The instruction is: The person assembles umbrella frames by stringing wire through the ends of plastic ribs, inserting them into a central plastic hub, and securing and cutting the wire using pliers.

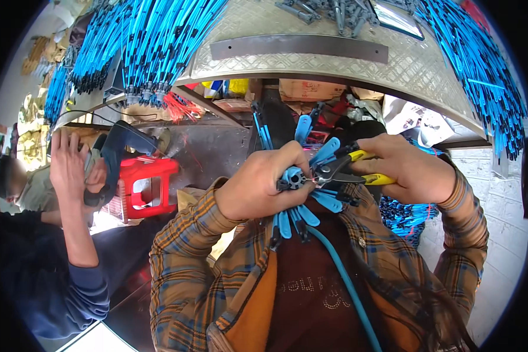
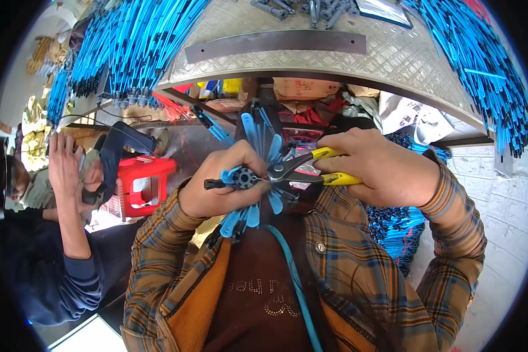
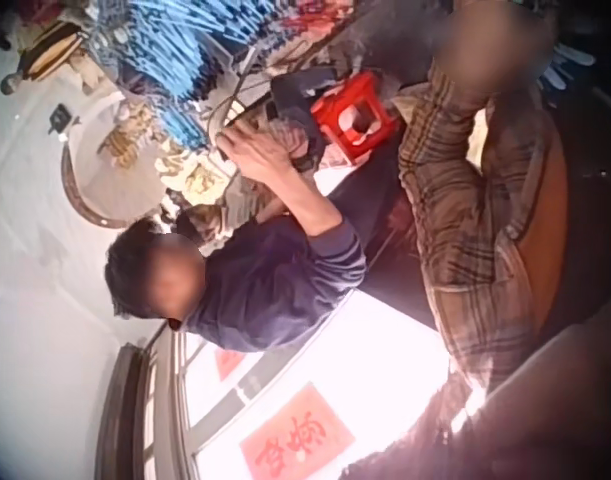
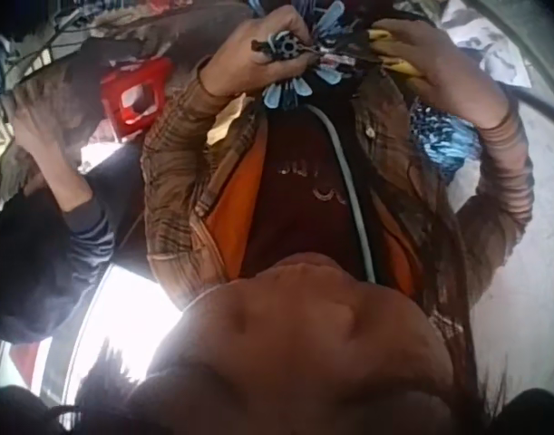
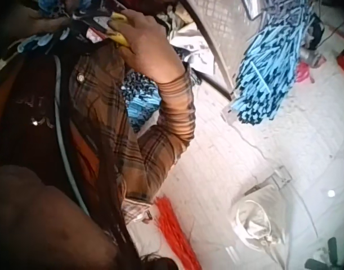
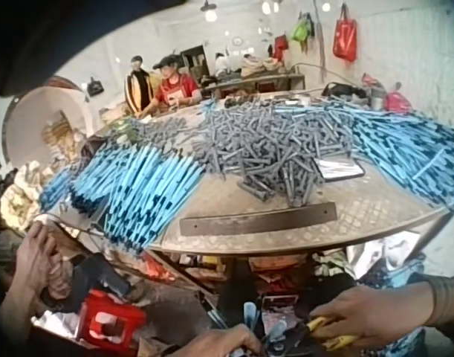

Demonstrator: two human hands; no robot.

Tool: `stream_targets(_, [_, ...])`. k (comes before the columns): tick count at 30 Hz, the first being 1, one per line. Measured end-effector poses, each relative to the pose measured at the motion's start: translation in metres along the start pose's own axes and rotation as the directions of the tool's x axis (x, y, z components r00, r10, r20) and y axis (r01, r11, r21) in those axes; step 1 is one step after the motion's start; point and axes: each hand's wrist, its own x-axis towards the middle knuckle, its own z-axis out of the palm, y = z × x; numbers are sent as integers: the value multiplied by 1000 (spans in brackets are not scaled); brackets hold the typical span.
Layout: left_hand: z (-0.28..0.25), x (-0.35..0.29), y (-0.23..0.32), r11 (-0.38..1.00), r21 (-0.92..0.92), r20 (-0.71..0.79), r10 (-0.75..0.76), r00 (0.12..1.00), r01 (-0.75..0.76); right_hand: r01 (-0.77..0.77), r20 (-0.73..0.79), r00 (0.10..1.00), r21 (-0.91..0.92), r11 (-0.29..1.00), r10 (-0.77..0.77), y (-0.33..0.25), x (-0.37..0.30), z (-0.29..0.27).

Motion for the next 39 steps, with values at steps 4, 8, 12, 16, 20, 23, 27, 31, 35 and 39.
stream_targets(4, [1, -1, -2, 1000, -19, 22, -20, 1000, 21, -43, 56, 998, 193, 980, 33, 0, -4, -2])
stream_targets(8, [0, 0, -4, 998, -46, 31, -45, 999, 46, -9, 47, 999, 278, 961, -4, 4, -4, 1])
stream_targets(12, [2, -1, -1, 999, -24, 25, -27, 999, 27, -34, 37, 999, 135, 990, 29, 0, -2, 1])
stream_targets(16, [0, 1, -3, 1000, 29, -3, -3, 1000, 4, -16, 87, 996, 237, 971, -5, 0, -6, -4])
stream_targets(20, [2, 1, -7, 1000, 14, 11, -10, 1000, 10, -42, 68, 997, 98, 994, 35, -7, 1, -3])
stream_targets(23, [1, -3, -9, 999, 33, 12, 6, 1000, -7, -58, 114, 992, 98, 994, 47, -11, 6, -6])
stream_targets(27, [0, -13, -7, 999, 32, -43, 42, 998, -41, -40, 144, 989, 91, 995, 26, -12, 9, -1])
stream_targets(31, [6, -29, -3, 999, 22, -93, 49, 994, -47, 32, 145, 988, 83, 996, -44, -11, 19, 3])
stream_targets(35, [0, -46, 11, 992, 124, -111, 16, 994, -3, 131, 118, 983, 61, 989, -138, -17, 24, 10])
stream_targets(39, [8, -66, 27, 980, 195, -178, 10, 984, 25, 204, 91, 973, 90, 975, -212, -26, 28, 17])
